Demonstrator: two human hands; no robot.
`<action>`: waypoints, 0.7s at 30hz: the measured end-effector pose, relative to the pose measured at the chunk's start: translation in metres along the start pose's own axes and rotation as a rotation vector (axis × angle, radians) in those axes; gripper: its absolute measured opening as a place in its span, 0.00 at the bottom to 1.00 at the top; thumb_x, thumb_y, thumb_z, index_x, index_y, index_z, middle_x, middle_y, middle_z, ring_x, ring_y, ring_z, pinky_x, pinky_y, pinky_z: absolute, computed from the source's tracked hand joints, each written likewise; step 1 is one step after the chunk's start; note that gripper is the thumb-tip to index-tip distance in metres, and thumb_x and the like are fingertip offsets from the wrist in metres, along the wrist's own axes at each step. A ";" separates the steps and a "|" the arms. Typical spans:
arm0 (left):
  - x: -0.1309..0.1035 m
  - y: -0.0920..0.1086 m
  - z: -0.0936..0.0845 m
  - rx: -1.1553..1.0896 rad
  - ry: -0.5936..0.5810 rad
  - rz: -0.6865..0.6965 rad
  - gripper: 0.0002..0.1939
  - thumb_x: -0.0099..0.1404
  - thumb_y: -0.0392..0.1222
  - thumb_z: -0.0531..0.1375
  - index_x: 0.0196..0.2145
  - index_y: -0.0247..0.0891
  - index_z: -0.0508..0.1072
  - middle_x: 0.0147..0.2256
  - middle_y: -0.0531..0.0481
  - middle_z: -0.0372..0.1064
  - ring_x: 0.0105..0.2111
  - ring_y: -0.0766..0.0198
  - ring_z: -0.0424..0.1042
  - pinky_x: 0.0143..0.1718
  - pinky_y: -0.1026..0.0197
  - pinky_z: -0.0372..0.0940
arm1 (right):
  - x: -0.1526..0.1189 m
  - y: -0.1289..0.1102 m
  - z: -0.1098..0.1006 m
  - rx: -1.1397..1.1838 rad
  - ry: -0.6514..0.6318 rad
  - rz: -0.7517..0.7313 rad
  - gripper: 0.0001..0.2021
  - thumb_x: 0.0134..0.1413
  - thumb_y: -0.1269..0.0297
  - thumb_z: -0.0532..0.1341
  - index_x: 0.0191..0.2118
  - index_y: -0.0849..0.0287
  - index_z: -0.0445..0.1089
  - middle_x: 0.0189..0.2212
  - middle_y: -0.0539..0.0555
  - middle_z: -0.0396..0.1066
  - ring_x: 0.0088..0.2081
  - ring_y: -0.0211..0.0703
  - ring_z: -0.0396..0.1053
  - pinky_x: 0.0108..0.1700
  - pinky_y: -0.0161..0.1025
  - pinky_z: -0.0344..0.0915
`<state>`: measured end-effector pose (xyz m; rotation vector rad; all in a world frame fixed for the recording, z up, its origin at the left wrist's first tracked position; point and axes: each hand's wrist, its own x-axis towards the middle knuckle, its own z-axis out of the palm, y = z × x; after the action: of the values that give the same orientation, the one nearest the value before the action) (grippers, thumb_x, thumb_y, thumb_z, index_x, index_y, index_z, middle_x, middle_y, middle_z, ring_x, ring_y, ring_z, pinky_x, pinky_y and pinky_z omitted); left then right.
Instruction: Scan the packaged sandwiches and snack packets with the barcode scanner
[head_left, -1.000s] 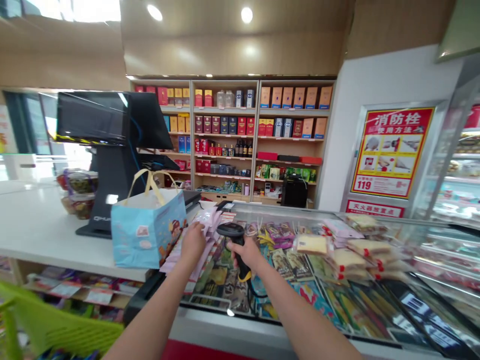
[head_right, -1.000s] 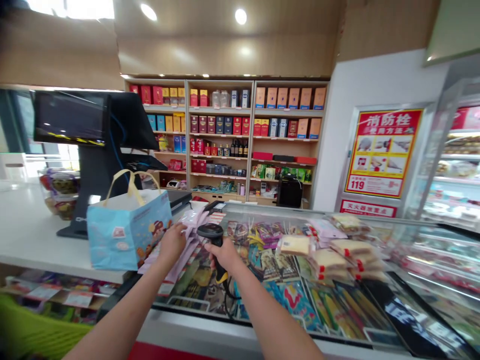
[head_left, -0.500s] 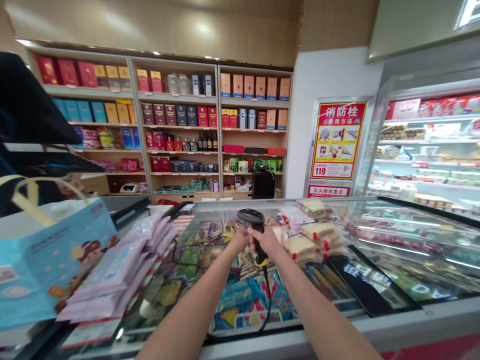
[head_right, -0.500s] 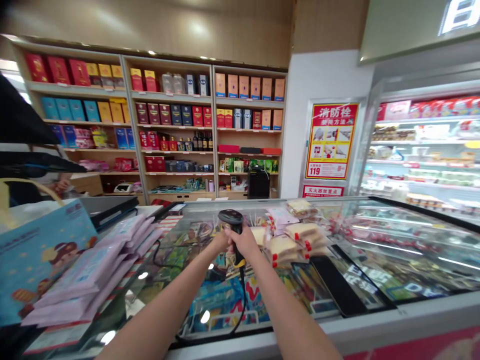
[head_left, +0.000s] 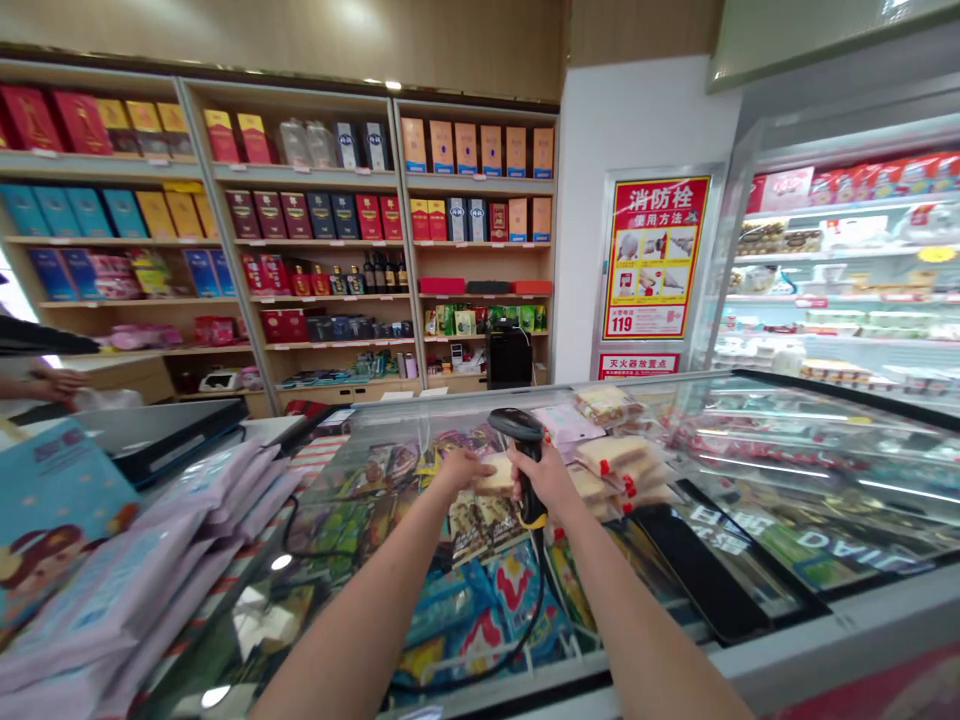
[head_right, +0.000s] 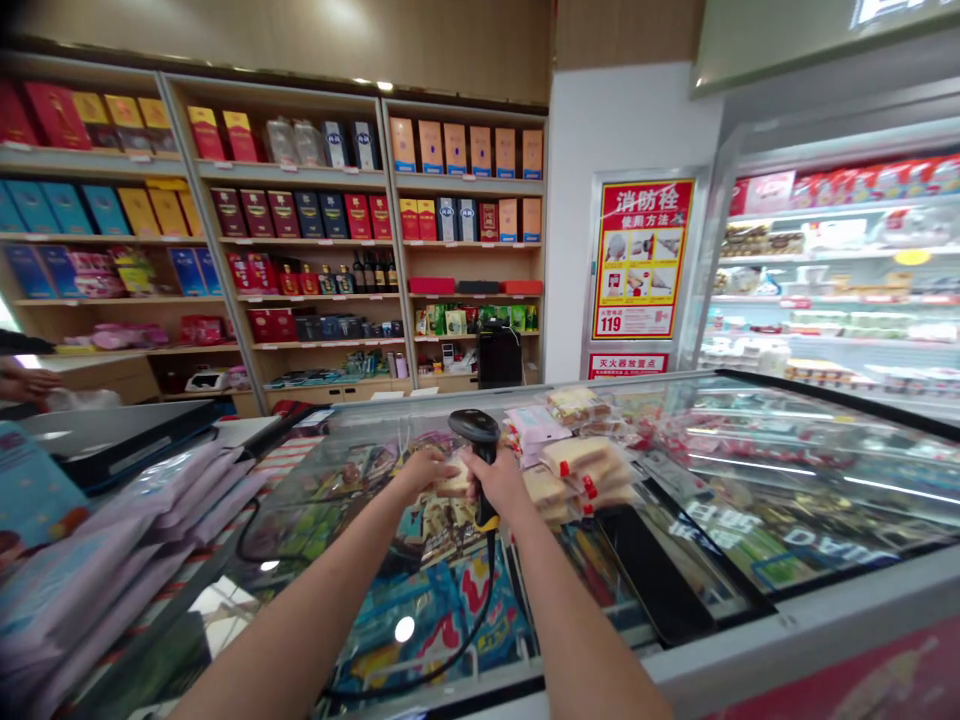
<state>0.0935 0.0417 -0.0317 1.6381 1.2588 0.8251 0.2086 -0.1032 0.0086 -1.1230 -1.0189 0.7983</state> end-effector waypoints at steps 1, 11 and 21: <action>0.001 0.000 0.000 -0.010 -0.027 -0.036 0.17 0.41 0.41 0.72 0.27 0.38 0.69 0.16 0.58 0.60 0.20 0.64 0.64 0.21 0.64 0.55 | -0.001 -0.001 -0.001 0.011 0.011 0.001 0.18 0.40 0.49 0.67 0.27 0.57 0.63 0.14 0.44 0.64 0.13 0.36 0.63 0.17 0.36 0.65; 0.012 -0.006 0.002 -0.163 -0.317 -0.024 0.21 0.39 0.47 0.74 0.27 0.34 0.72 0.22 0.49 0.72 0.24 0.62 0.71 0.25 0.64 0.62 | 0.000 0.004 -0.005 0.026 0.067 0.040 0.19 0.41 0.49 0.67 0.31 0.58 0.64 0.15 0.43 0.64 0.13 0.34 0.63 0.16 0.33 0.65; 0.016 -0.004 -0.028 -0.563 -0.433 -0.113 0.13 0.43 0.36 0.71 0.25 0.33 0.71 0.22 0.47 0.73 0.22 0.62 0.72 0.27 0.60 0.68 | -0.004 0.003 -0.002 -0.022 0.032 0.047 0.21 0.40 0.46 0.67 0.27 0.58 0.63 0.14 0.44 0.63 0.13 0.34 0.62 0.17 0.33 0.64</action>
<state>0.0713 0.0645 -0.0250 1.1894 0.7204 0.6334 0.2096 -0.1066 0.0050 -1.1787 -0.9801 0.8060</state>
